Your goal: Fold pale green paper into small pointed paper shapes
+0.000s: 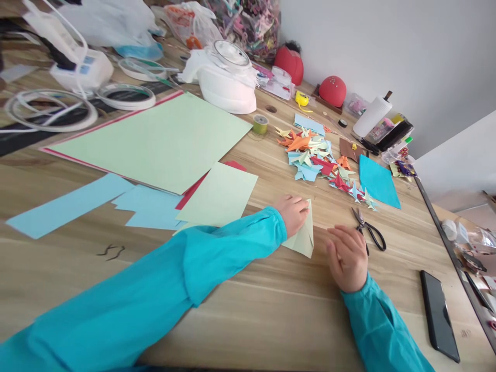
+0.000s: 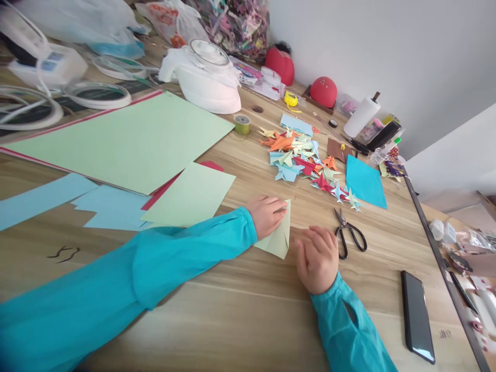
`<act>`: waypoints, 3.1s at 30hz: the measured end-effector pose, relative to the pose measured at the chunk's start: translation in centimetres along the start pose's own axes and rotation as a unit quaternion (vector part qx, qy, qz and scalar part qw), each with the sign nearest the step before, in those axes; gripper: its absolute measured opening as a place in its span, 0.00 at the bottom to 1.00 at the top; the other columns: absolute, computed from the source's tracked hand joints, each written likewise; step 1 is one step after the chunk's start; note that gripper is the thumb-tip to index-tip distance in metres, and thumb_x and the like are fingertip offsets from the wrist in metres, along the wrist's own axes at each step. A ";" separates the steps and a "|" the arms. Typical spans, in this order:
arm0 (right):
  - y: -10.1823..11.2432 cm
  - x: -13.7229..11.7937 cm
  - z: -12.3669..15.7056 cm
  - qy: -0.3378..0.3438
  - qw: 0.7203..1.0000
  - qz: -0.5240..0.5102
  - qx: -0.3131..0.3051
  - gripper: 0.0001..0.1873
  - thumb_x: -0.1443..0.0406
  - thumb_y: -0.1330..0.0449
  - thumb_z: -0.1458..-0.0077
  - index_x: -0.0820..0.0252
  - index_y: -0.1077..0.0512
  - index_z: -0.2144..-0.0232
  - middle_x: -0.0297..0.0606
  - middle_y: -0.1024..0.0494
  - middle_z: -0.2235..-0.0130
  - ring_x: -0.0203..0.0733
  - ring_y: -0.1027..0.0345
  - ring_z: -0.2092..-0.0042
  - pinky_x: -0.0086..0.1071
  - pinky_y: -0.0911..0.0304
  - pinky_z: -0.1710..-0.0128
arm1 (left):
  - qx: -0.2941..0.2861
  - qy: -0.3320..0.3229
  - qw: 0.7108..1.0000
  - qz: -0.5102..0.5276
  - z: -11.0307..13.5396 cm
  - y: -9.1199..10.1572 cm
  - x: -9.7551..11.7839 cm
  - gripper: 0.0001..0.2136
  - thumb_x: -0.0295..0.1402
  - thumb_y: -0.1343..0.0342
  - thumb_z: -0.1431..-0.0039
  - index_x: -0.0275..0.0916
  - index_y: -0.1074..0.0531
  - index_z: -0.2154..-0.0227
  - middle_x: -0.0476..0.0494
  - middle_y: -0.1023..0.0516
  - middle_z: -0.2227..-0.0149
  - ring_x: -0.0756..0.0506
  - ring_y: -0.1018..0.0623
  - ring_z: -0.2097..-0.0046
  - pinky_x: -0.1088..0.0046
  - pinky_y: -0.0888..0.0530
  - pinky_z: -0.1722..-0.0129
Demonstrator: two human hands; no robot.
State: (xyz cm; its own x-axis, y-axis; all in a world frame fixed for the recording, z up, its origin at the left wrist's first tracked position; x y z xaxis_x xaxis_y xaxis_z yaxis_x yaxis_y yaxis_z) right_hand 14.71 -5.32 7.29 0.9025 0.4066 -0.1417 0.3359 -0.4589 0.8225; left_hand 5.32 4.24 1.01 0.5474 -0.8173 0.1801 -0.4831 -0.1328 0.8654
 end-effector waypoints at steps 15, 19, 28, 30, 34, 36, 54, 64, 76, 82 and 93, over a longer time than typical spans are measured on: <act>-8.5 2.5 -4.0 -0.038 0.991 0.077 -0.098 0.15 0.68 0.51 0.44 0.61 0.31 0.55 0.44 0.29 0.53 0.46 0.40 0.51 0.39 0.45 0.53 | 0.074 0.097 0.992 0.017 0.6 2.1 -2.3 0.10 0.33 0.51 0.45 0.35 0.25 0.70 0.39 0.27 0.61 0.43 0.31 0.60 0.63 0.32 0.60; -8.5 2.5 -4.1 -0.043 0.988 0.089 -0.120 0.17 0.67 0.52 0.43 0.61 0.34 0.52 0.44 0.31 0.52 0.47 0.40 0.52 0.40 0.46 0.53 | 0.078 0.158 0.984 0.019 0.9 2.6 -3.4 0.12 0.40 0.44 0.51 0.36 0.25 0.71 0.40 0.28 0.65 0.42 0.30 0.62 0.61 0.31 0.62; -8.5 2.6 -3.9 -0.054 0.990 0.075 -0.110 0.16 0.67 0.50 0.44 0.60 0.33 0.54 0.44 0.31 0.52 0.46 0.41 0.52 0.39 0.47 0.53 | 0.051 0.163 0.984 0.053 0.7 2.2 -3.4 0.10 0.37 0.42 0.53 0.35 0.30 0.71 0.40 0.28 0.66 0.42 0.30 0.61 0.61 0.30 0.61; -8.3 2.6 -3.9 -0.048 0.992 0.066 -0.100 0.14 0.67 0.49 0.44 0.59 0.30 0.56 0.43 0.29 0.53 0.46 0.40 0.52 0.38 0.46 0.53 | 0.053 0.157 0.984 0.059 0.8 2.1 -3.5 0.10 0.37 0.42 0.53 0.35 0.30 0.71 0.41 0.28 0.66 0.42 0.30 0.61 0.61 0.30 0.61; -8.1 2.3 -3.9 -0.029 0.995 0.047 -0.089 0.12 0.68 0.49 0.43 0.57 0.27 0.61 0.41 0.28 0.55 0.44 0.40 0.51 0.38 0.45 0.53 | 0.060 0.151 0.984 0.067 0.8 1.9 -3.7 0.10 0.37 0.43 0.53 0.36 0.30 0.71 0.41 0.27 0.66 0.42 0.29 0.62 0.62 0.30 0.61; -8.1 2.2 -3.9 -0.022 0.995 0.039 -0.088 0.12 0.67 0.49 0.43 0.57 0.27 0.61 0.41 0.27 0.54 0.44 0.40 0.51 0.38 0.46 0.52 | 0.069 0.153 0.983 0.078 0.9 2.0 -3.7 0.09 0.36 0.42 0.54 0.36 0.30 0.71 0.41 0.27 0.66 0.42 0.29 0.62 0.62 0.29 0.61; -8.2 2.9 -3.9 -0.042 0.995 0.013 -0.090 0.12 0.66 0.49 0.42 0.55 0.25 0.65 0.38 0.27 0.53 0.44 0.40 0.50 0.38 0.45 0.52 | 0.095 -0.035 0.967 0.232 1.2 1.3 -2.0 0.12 0.34 0.53 0.42 0.36 0.25 0.69 0.38 0.24 0.59 0.45 0.26 0.56 0.65 0.28 0.55; -8.2 3.8 -3.8 -0.082 0.991 0.022 -0.104 0.19 0.61 0.47 0.44 0.59 0.34 0.51 0.43 0.31 0.49 0.47 0.39 0.51 0.39 0.44 0.53 | 0.072 -0.098 0.984 0.129 1.4 1.4 -1.4 0.13 0.34 0.52 0.43 0.32 0.28 0.61 0.35 0.26 0.55 0.41 0.29 0.52 0.60 0.29 0.53; -8.6 3.8 -3.7 -0.095 0.985 0.055 -0.133 0.20 0.60 0.50 0.43 0.58 0.36 0.50 0.42 0.34 0.47 0.48 0.41 0.50 0.39 0.45 0.51 | 0.009 -0.076 0.996 0.037 1.4 0.9 -0.9 0.18 0.33 0.57 0.40 0.31 0.35 0.50 0.36 0.32 0.47 0.39 0.36 0.44 0.58 0.34 0.48; -8.5 3.8 -3.7 -0.094 0.986 0.051 -0.132 0.16 0.60 0.49 0.43 0.56 0.31 0.54 0.42 0.34 0.47 0.48 0.40 0.51 0.40 0.45 0.52 | -0.019 -0.068 0.997 0.037 1.4 0.6 -1.1 0.18 0.33 0.57 0.40 0.32 0.33 0.51 0.37 0.32 0.47 0.39 0.36 0.45 0.57 0.35 0.49; -8.5 3.7 -3.8 -0.090 0.986 0.047 -0.134 0.17 0.60 0.50 0.43 0.56 0.32 0.53 0.42 0.34 0.47 0.48 0.41 0.50 0.40 0.45 0.52 | 0.028 -0.065 0.996 0.046 1.4 1.1 -0.9 0.16 0.33 0.56 0.42 0.29 0.31 0.55 0.32 0.29 0.53 0.39 0.32 0.50 0.58 0.32 0.50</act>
State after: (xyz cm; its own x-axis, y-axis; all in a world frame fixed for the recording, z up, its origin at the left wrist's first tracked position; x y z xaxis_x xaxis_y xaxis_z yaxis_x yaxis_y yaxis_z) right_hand 14.19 3.08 1.84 0.9675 0.2142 -0.1343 0.1879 -0.2535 0.9489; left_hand 3.33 4.08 1.11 0.4074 -0.8928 0.1920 -0.5661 -0.0819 0.8203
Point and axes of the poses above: each hand's wrist, its own z-axis away from the middle knuckle, its own y-axis out of the back of the hand, x = y × z, the point moved 7 cm from there along -z, towards the middle knuckle
